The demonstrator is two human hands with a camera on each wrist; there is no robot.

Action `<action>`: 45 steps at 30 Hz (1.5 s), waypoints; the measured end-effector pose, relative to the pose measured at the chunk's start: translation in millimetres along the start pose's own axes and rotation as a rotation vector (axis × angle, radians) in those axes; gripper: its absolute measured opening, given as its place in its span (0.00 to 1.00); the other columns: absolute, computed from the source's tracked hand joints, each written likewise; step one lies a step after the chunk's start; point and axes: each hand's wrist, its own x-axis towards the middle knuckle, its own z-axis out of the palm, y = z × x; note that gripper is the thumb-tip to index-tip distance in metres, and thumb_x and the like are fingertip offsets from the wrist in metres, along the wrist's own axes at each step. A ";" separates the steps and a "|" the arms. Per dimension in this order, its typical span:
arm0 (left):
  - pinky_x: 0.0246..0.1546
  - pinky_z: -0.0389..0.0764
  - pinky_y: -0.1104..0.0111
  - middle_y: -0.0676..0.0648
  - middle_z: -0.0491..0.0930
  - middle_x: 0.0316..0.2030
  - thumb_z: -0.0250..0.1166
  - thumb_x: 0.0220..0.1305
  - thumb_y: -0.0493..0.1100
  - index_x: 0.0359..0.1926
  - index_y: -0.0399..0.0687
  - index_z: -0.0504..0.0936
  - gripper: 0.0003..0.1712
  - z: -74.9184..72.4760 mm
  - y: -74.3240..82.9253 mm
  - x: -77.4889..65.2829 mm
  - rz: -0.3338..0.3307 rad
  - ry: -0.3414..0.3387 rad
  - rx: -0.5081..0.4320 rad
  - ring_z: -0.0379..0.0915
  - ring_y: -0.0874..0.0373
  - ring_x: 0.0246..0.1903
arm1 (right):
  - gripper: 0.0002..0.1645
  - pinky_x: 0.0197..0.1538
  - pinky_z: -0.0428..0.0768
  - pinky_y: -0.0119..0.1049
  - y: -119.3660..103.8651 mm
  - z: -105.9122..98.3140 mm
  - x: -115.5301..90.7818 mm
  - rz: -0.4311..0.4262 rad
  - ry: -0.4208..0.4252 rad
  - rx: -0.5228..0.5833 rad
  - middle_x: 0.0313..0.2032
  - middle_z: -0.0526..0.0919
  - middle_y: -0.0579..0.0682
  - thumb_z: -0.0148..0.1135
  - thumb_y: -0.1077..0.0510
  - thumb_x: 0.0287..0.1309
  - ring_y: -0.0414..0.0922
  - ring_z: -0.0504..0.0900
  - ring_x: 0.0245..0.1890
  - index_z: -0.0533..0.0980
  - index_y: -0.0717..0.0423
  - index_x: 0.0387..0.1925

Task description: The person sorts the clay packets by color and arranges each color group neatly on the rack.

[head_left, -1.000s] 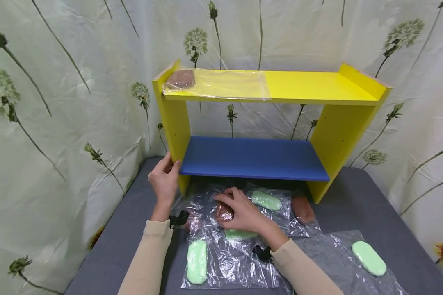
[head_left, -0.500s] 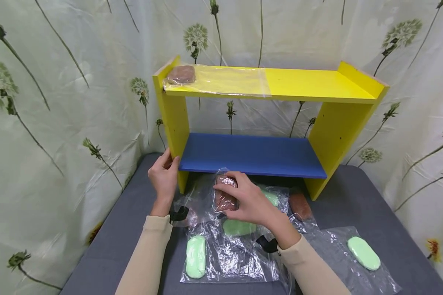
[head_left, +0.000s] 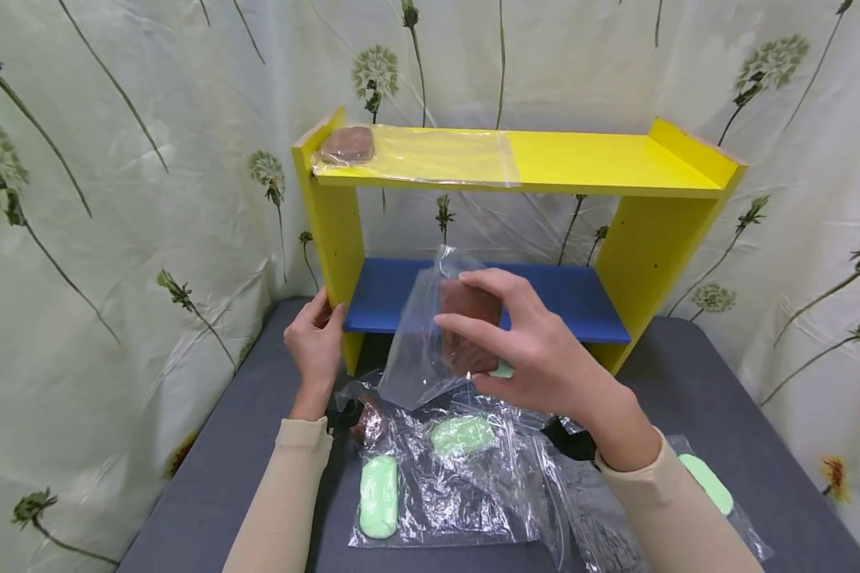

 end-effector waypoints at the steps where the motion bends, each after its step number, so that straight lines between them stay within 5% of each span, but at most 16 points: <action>1: 0.36 0.81 0.81 0.46 0.87 0.41 0.74 0.59 0.34 0.58 0.56 0.85 0.26 -0.3 0.1 0.6 0.002 0.001 -0.001 0.87 0.52 0.38 | 0.40 0.53 0.81 0.49 0.6 -7.7 4.2 -0.030 0.036 -0.016 0.68 0.62 0.66 0.76 0.57 0.43 0.60 0.64 0.67 0.77 0.49 0.63; 5: 0.36 0.81 0.80 0.45 0.87 0.40 0.74 0.60 0.35 0.59 0.56 0.85 0.26 -2.1 0.1 1.7 0.008 0.002 0.004 0.87 0.53 0.38 | 0.30 0.60 0.74 0.54 3.7 -35.9 25.3 -0.121 0.289 -0.052 0.64 0.65 0.68 0.73 0.58 0.46 0.66 0.67 0.63 0.82 0.55 0.55; 11: 0.37 0.80 0.81 0.44 0.87 0.41 0.73 0.60 0.36 0.59 0.55 0.84 0.25 -3.1 0.4 1.1 -0.006 0.000 0.009 0.87 0.52 0.39 | 0.28 0.62 0.72 0.60 19.7 -68.9 50.6 -0.060 0.731 -0.070 0.57 0.70 0.64 0.77 0.56 0.36 0.68 0.68 0.59 0.83 0.51 0.47; 15: 0.38 0.81 0.79 0.44 0.87 0.41 0.73 0.61 0.36 0.60 0.56 0.84 0.26 -3.6 0.2 0.8 -0.011 0.004 0.012 0.86 0.51 0.40 | 0.33 0.63 0.73 0.56 44.0 -89.7 54.6 0.055 0.864 -0.143 0.58 0.68 0.61 0.79 0.55 0.31 0.60 0.66 0.63 0.81 0.42 0.48; 18: 0.38 0.81 0.79 0.44 0.87 0.41 0.73 0.61 0.35 0.60 0.56 0.84 0.26 -4.4 -0.4 0.9 -0.008 0.007 0.010 0.86 0.51 0.40 | 0.34 0.66 0.71 0.51 63.0 -101.4 54.7 0.153 0.886 -0.191 0.61 0.67 0.59 0.79 0.54 0.34 0.53 0.64 0.65 0.78 0.45 0.50; 24: 0.38 0.81 0.80 0.45 0.87 0.41 0.73 0.60 0.35 0.59 0.55 0.84 0.26 -5.1 -1.2 0.5 -0.017 0.003 0.027 0.86 0.54 0.40 | 0.38 0.66 0.68 0.43 97.0 -107.1 39.1 0.287 0.715 -0.179 0.66 0.64 0.53 0.75 0.52 0.43 0.44 0.63 0.66 0.75 0.60 0.57; 29: 0.39 0.82 0.77 0.45 0.87 0.43 0.73 0.61 0.37 0.61 0.56 0.83 0.26 -3.2 -0.3 0.1 -0.033 -0.003 0.032 0.86 0.54 0.41 | 0.39 0.64 0.68 0.41 131.2 -111.9 18.1 0.349 0.415 -0.212 0.68 0.64 0.56 0.74 0.56 0.50 0.45 0.62 0.68 0.74 0.51 0.66; 33: 0.39 0.83 0.76 0.46 0.87 0.43 0.74 0.61 0.36 0.61 0.56 0.83 0.27 -0.6 -0.3 -1.2 -0.037 -0.008 0.020 0.86 0.54 0.41 | 0.45 0.66 0.66 0.42 149.5 -126.0 9.4 0.479 0.186 -0.159 0.69 0.63 0.56 0.77 0.62 0.50 0.46 0.61 0.69 0.72 0.45 0.70; 39: 0.38 0.82 0.78 0.47 0.87 0.43 0.74 0.61 0.37 0.60 0.57 0.84 0.26 0.6 -1.6 -2.2 -0.021 -0.003 0.012 0.86 0.55 0.41 | 0.32 0.72 0.55 0.61 160.7 -156.4 6.9 0.677 -0.127 -0.061 0.75 0.58 0.56 0.62 0.60 0.65 0.54 0.51 0.76 0.72 0.47 0.70; 42: 0.38 0.83 0.77 0.47 0.87 0.43 0.74 0.60 0.36 0.60 0.57 0.84 0.26 0.9 -2.1 -2.3 -0.015 0.000 0.005 0.86 0.54 0.40 | 0.29 0.63 0.63 0.64 157.9 -165.8 7.5 0.712 -0.234 -0.145 0.74 0.60 0.60 0.51 0.64 0.66 0.62 0.52 0.75 0.74 0.52 0.68; 45: 0.38 0.83 0.75 0.46 0.87 0.42 0.74 0.60 0.36 0.59 0.58 0.84 0.26 1.0 -3.1 -1.6 -0.007 0.006 0.000 0.86 0.53 0.40 | 0.27 0.53 0.66 0.62 150.4 -166.9 9.6 0.717 -0.246 -0.252 0.70 0.67 0.63 0.48 0.63 0.68 0.67 0.62 0.68 0.75 0.53 0.67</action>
